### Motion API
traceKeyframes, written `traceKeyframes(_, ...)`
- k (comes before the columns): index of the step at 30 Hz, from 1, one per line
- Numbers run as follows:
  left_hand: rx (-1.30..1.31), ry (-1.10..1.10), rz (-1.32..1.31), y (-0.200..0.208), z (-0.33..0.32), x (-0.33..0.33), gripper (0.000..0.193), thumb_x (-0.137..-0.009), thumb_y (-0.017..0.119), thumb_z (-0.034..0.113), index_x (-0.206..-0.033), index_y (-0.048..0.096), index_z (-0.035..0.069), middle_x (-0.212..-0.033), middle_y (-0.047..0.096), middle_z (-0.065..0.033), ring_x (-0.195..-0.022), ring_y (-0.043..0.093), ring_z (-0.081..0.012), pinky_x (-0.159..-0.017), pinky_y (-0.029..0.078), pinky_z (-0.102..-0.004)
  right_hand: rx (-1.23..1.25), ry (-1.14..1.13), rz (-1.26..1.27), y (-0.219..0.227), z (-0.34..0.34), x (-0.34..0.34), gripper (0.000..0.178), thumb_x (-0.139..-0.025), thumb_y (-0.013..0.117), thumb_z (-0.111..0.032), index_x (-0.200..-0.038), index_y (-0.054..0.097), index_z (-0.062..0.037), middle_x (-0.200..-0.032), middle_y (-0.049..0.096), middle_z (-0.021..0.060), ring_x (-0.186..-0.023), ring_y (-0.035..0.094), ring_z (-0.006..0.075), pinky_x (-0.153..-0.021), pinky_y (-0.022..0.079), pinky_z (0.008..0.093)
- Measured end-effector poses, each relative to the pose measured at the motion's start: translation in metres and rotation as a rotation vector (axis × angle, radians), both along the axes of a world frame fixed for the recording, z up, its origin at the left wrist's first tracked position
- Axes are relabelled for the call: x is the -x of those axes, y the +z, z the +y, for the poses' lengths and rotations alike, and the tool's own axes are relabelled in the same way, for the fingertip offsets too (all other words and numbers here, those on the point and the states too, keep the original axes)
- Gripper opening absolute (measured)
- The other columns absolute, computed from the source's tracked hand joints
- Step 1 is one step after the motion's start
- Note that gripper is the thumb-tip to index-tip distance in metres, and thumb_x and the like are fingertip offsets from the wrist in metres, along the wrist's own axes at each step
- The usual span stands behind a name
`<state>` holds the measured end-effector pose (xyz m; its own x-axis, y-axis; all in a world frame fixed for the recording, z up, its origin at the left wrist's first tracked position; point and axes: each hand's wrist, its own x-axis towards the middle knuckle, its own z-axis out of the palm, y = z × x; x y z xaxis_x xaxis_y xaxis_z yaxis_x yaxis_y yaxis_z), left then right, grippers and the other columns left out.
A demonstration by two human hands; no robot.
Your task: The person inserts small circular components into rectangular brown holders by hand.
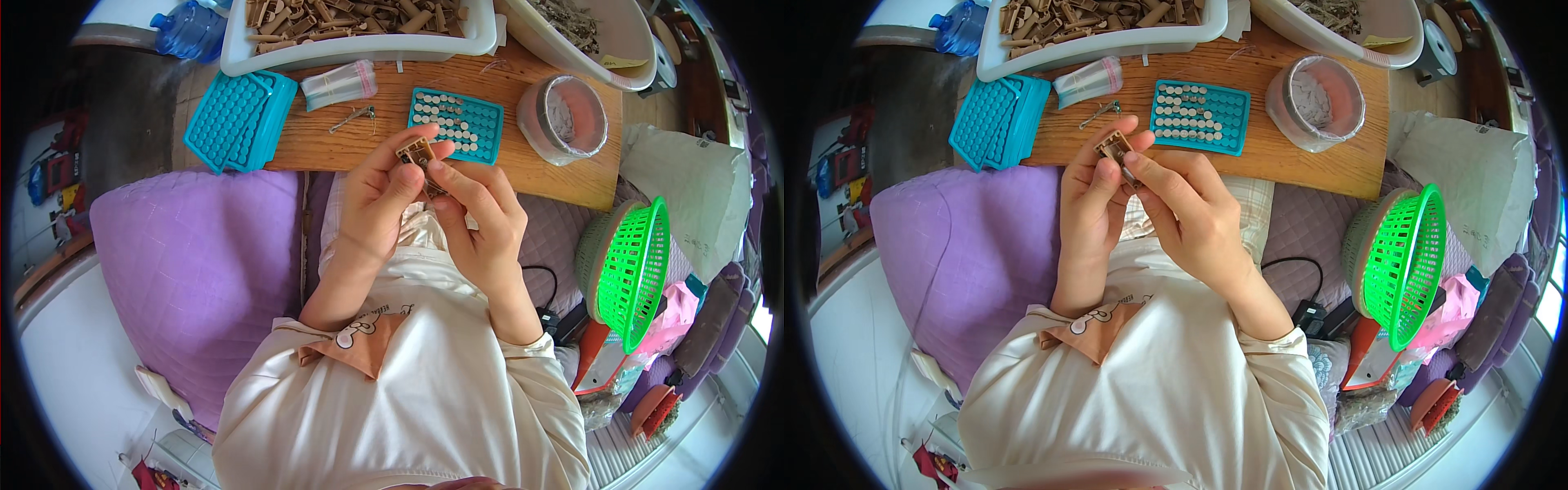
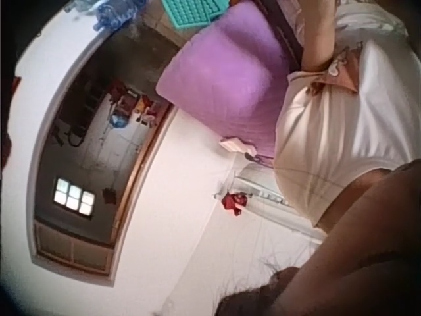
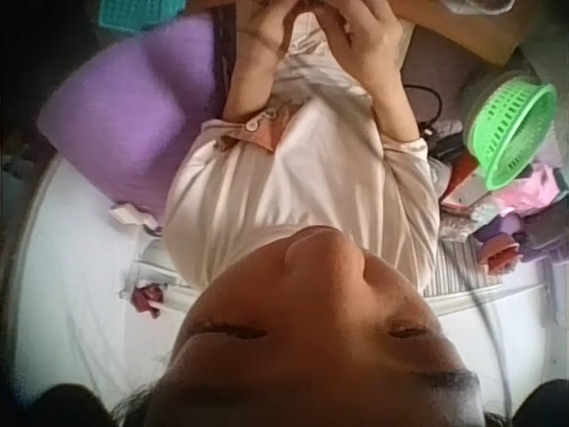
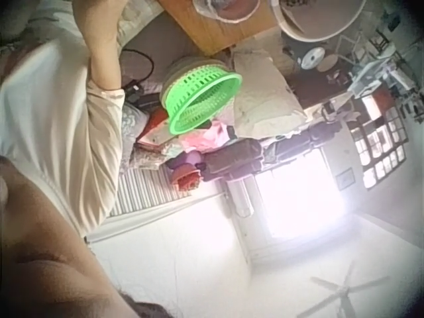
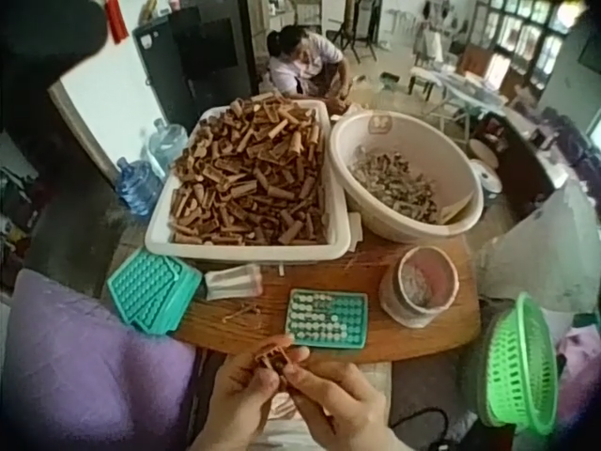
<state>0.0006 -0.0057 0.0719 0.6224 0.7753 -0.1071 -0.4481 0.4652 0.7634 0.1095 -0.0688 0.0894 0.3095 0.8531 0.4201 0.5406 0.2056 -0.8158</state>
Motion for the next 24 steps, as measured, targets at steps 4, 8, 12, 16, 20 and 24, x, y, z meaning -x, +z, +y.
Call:
traceKeyframes(4, -0.022, 0.044, 0.061, 0.002, -0.001, -0.002, 0.042, -0.084, 0.053, 0.023, -0.117, 0.042, 0.001, -0.108, 0.054, -0.0135, -0.091, 0.056, -0.0155, -0.070, 0.047, -0.0224, -0.038, -0.082, 0.085, -0.012, -0.003, 0.001, 0.032, -0.068, 0.059, 0.009, -0.098, 0.057, -0.0024, -0.088, 0.055, 0.0087, -0.065, 0.054, 0.0140, -0.051, 0.044, 0.0226)
traceKeyframes(8, -0.043, 0.072, 0.037, 0.007, -0.003, -0.006, 0.038, -0.085, 0.052, 0.022, -0.115, 0.042, 0.002, -0.108, 0.053, -0.0127, -0.092, 0.056, -0.0173, -0.066, 0.049, -0.0216, 0.034, -0.100, 0.339, -0.021, -0.003, 0.005, 0.039, -0.069, 0.055, 0.012, -0.105, 0.052, -0.0025, -0.091, 0.055, 0.0081, -0.058, 0.050, 0.0088, -0.047, 0.039, 0.0184)
traceKeyframes(12, -0.034, 0.107, -0.002, 0.008, -0.004, -0.006, 0.037, -0.084, 0.052, 0.020, -0.115, 0.042, 0.002, -0.108, 0.053, -0.0127, -0.093, 0.056, -0.0198, -0.062, 0.052, -0.0231, 0.009, -0.116, 0.404, -0.018, -0.002, 0.009, 0.038, -0.069, 0.055, 0.013, -0.104, 0.052, -0.0017, -0.092, 0.055, 0.0085, -0.056, 0.050, 0.0086, -0.047, 0.040, 0.0189)
traceKeyframes(16, -0.106, 0.163, 0.006, 0.010, -0.002, -0.008, 0.036, -0.084, 0.052, 0.017, -0.115, 0.041, 0.002, -0.108, 0.052, -0.0129, -0.094, 0.056, -0.0221, -0.062, 0.054, -0.0252, -0.028, -0.201, 0.274, -0.006, 0.003, 0.008, 0.040, -0.068, 0.057, 0.013, -0.104, 0.052, -0.0012, -0.091, 0.055, 0.0080, -0.055, 0.049, 0.0080, -0.047, 0.041, 0.0192)
traceKeyframes(20, 0.020, 0.137, -0.133, 0.007, 0.001, -0.006, 0.036, -0.085, 0.051, 0.017, -0.116, 0.040, 0.004, -0.110, 0.050, -0.0132, -0.098, 0.055, -0.0248, -0.065, 0.055, -0.0283, 0.064, -0.088, 0.487, -0.012, 0.007, 0.008, 0.040, -0.068, 0.056, 0.013, -0.105, 0.051, -0.0016, -0.091, 0.055, 0.0080, -0.056, 0.049, 0.0083, -0.048, 0.042, 0.0197)
traceKeyframes(24, 0.147, 0.109, -0.227, 0.004, 0.002, -0.005, 0.036, -0.085, 0.050, 0.018, -0.117, 0.040, 0.005, -0.112, 0.050, -0.0130, -0.100, 0.053, -0.0267, -0.071, 0.054, -0.0331, 0.214, -0.008, 0.590, -0.006, 0.008, 0.001, 0.039, -0.070, 0.054, 0.012, -0.106, 0.051, -0.0021, -0.092, 0.055, 0.0086, -0.062, 0.054, 0.0109, -0.053, 0.045, 0.0214)
